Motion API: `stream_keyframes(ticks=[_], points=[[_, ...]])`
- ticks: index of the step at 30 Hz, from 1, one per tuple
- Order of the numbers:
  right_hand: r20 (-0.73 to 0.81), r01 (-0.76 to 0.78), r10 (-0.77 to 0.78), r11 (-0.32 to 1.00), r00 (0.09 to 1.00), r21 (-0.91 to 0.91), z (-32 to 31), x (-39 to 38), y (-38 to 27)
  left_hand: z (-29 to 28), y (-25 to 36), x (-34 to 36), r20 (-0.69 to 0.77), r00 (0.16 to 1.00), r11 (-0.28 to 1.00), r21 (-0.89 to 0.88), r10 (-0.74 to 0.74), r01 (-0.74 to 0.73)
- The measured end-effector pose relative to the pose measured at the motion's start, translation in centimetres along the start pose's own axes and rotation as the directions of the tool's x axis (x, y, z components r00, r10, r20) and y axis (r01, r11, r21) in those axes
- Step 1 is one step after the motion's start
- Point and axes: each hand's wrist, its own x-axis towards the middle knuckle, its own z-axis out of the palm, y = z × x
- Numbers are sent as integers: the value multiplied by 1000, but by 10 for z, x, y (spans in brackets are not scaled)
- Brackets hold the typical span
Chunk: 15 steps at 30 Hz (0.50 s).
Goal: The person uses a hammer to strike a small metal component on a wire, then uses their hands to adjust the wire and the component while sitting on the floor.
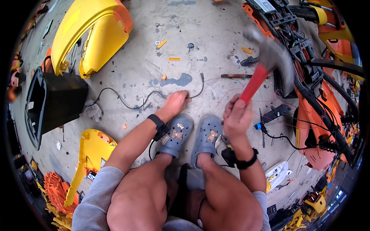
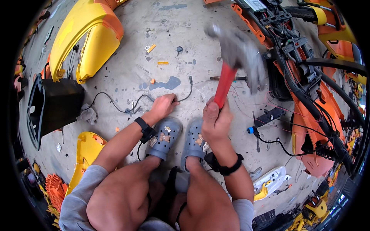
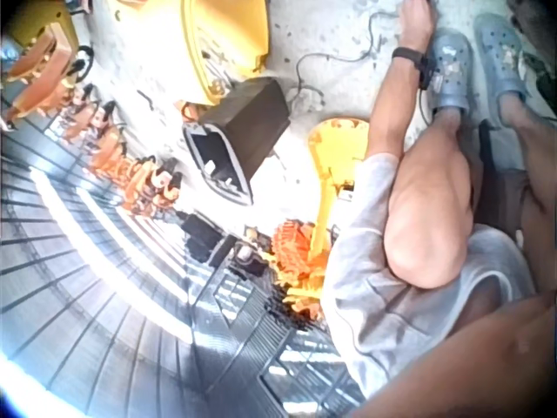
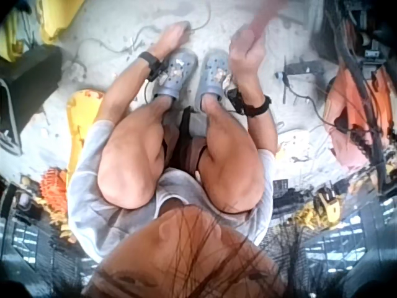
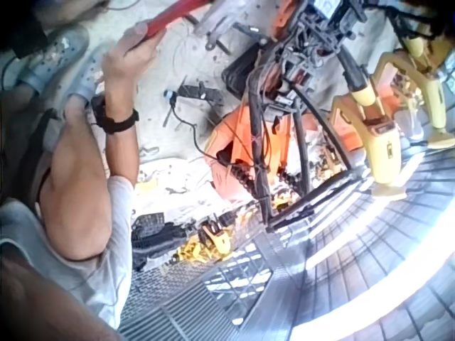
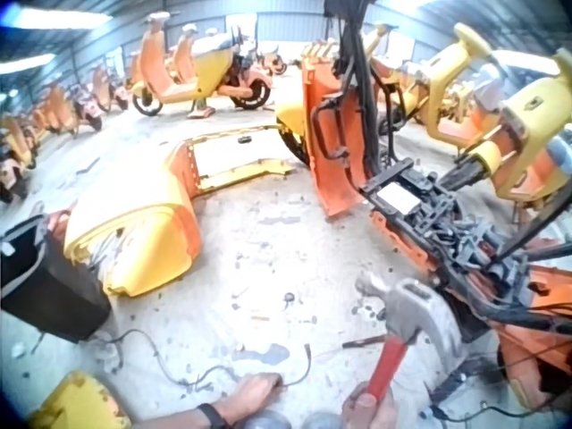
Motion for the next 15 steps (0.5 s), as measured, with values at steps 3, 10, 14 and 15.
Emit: stream_keyframes(ticks=[3,10,14,15], points=[[131,-136,253,810,958,-571,3,-8,66,1,2,2,1,1000,1000,12,9,-9],[62,-107,121,976,991,-191,-19,12,-32,-2,-4,-8,-10,1000,1000,18,-25,25],[-66,38,-25,977,998,209,-9,13,-26,-4,-3,-4,-2,1000,1000,11,-23,23],[-61,96,-97,995,993,-18,-7,5,5,-1,-1,-1,4,1000,1000,5,-13,13]])
